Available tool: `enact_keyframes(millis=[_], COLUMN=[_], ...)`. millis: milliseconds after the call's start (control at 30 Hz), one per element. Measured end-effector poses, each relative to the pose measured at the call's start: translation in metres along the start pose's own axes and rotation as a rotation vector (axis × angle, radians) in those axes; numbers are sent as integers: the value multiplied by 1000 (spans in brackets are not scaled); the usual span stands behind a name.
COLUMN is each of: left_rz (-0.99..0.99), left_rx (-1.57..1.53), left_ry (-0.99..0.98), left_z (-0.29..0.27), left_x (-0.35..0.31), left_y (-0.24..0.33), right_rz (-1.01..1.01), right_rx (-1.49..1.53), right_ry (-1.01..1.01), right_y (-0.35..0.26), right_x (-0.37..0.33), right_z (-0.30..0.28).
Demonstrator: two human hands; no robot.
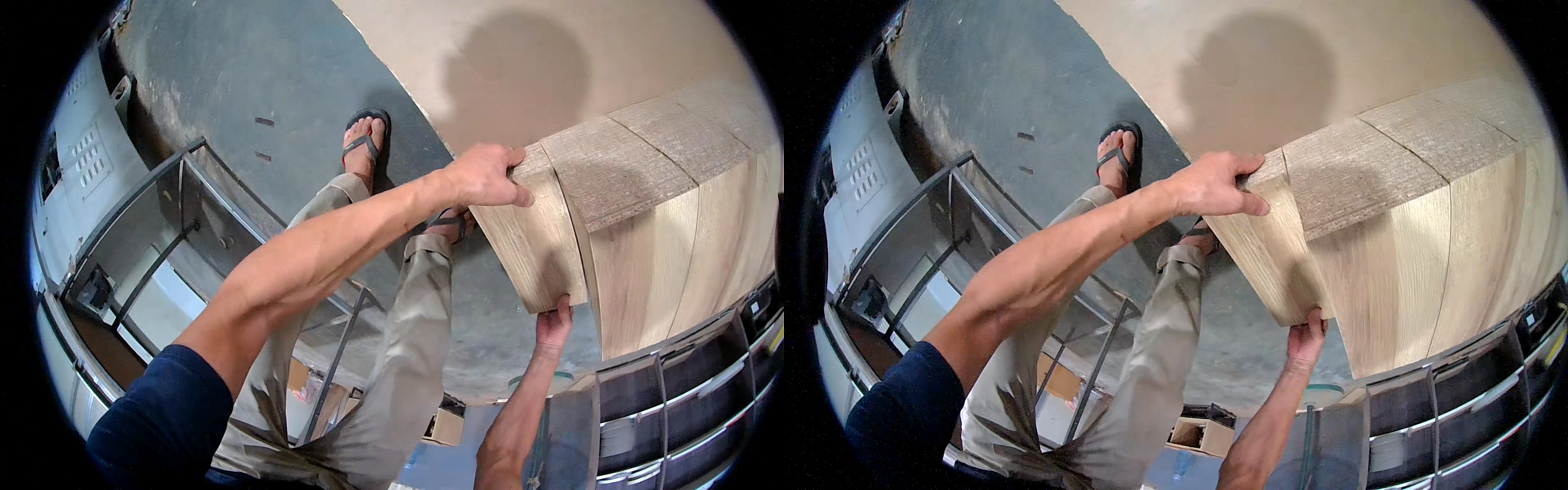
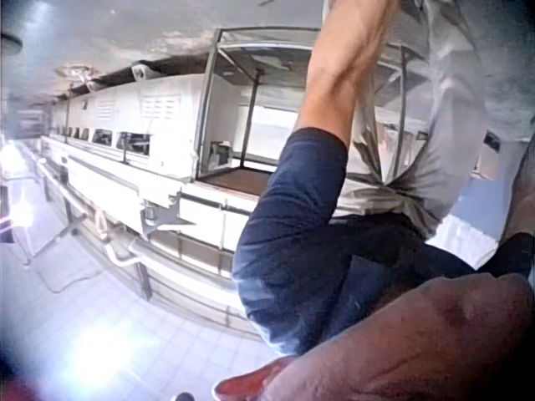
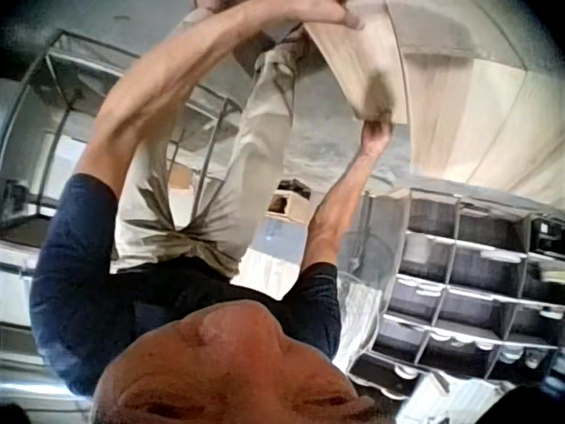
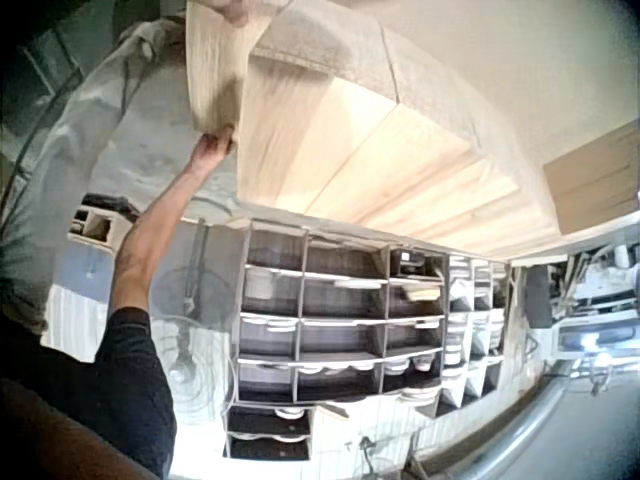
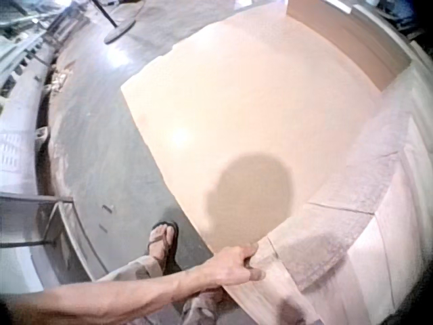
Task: The person organizes wooden planks by stacking them on a table and then placing them onto a cardboard base on the floor. The person also uses a small tool to scrape the surface of one of the planks.
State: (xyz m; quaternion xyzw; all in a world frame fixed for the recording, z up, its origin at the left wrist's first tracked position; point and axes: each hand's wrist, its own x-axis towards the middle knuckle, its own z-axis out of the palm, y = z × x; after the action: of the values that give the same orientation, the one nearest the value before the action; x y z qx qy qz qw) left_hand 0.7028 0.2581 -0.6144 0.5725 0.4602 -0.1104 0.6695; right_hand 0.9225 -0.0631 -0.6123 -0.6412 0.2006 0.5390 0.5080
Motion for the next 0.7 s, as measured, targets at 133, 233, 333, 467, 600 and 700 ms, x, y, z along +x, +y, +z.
enact_keyframes(millis=[133,233,333,467,600,700], left_rz=[-37,-40,-31,-41,88,404], left_rx=[26,53,42,29,13,-128], left_ry=[21,35,48,63,110,262], left_z=[-1,0,3,5,12,14], left_x=[1,3,3,3,7,14], left_y=[6,6,8,11,-1,-7], right_rz=[-18,-8,-33,-58,-116,-156], right_rx=[-23,-24,-41,-72,-74,-187], right_ry=[-65,-36,-6,42,22,103], right_y=[-7,-5,-3,-3,-10,-24], right_x=[4,6,8,7,3,15], right_z=[1,2,2,0,24,25])
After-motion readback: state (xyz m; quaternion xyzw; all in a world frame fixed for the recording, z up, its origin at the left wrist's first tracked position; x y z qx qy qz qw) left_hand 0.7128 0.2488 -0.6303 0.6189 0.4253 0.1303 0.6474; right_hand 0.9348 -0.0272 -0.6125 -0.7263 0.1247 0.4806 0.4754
